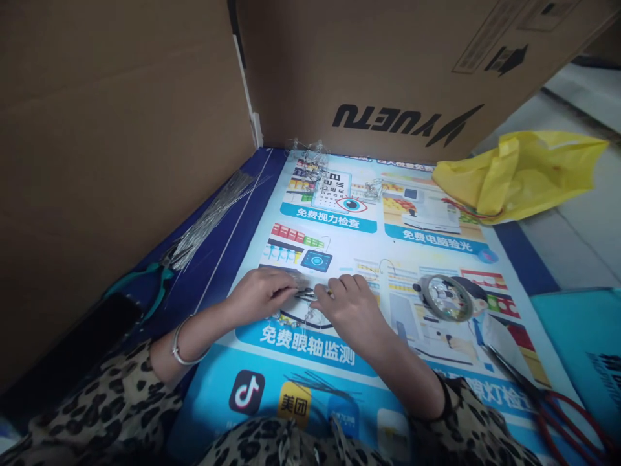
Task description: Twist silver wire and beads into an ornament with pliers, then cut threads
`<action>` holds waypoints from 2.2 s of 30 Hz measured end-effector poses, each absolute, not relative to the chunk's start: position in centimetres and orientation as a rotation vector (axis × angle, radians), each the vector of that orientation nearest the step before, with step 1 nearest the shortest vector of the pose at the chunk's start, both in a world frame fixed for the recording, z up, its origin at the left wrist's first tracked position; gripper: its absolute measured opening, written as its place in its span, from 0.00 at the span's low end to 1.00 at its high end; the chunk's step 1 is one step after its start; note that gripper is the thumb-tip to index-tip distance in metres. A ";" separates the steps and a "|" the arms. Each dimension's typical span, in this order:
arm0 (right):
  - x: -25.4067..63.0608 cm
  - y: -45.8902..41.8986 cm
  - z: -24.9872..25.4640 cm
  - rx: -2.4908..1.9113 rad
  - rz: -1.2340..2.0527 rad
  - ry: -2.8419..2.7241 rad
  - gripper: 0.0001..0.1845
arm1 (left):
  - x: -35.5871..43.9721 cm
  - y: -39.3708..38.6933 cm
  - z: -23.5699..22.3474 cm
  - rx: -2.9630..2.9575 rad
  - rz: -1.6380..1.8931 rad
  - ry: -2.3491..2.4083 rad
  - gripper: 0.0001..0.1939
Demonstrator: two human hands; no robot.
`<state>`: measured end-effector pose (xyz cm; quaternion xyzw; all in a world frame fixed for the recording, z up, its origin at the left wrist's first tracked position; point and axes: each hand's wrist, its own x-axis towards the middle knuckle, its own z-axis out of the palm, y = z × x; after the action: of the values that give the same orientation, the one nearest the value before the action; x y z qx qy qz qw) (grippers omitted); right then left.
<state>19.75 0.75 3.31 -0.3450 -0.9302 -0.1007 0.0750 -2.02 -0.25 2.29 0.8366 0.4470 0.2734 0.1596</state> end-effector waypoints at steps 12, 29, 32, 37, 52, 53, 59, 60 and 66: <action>19.5 -0.3 2.3 -1.046 -0.387 -2.668 0.14 | -2.2 -0.2 2.5 2.503 0.835 1.193 0.08; 19.3 -1.5 2.5 -1.059 -0.455 -2.654 0.15 | -2.6 -0.2 2.6 2.599 0.694 1.173 0.07; 19.4 -1.5 2.6 -1.062 -0.470 -2.660 0.14 | -2.6 -0.2 2.5 2.608 0.687 1.177 0.06; 19.3 -1.4 2.5 -1.044 -0.486 -2.659 0.14 | -2.5 -0.2 3.0 2.664 0.656 1.089 0.06; 18.9 -1.2 2.9 -0.993 -0.425 -2.688 0.07 | -2.9 0.2 3.2 2.657 0.666 0.985 0.11; 18.8 -1.2 3.0 -0.991 -0.428 -2.693 0.07 | -2.9 0.2 3.3 2.653 0.671 0.985 0.11; 18.7 -1.2 2.9 -0.976 -0.458 -2.691 0.06 | -2.8 0.3 2.9 2.642 0.709 1.008 0.09; 18.7 -1.2 2.9 -0.992 -0.440 -2.688 0.06 | -2.7 0.3 2.8 2.624 0.720 1.045 0.08; 18.9 -0.7 2.8 -1.045 -0.360 -2.716 0.05 | -2.8 0.1 2.3 2.452 0.719 1.208 0.07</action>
<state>18.88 -0.75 2.83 -0.3545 -0.9211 -0.1222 0.1047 -2.81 0.07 2.29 0.8568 0.4222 0.2512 0.1569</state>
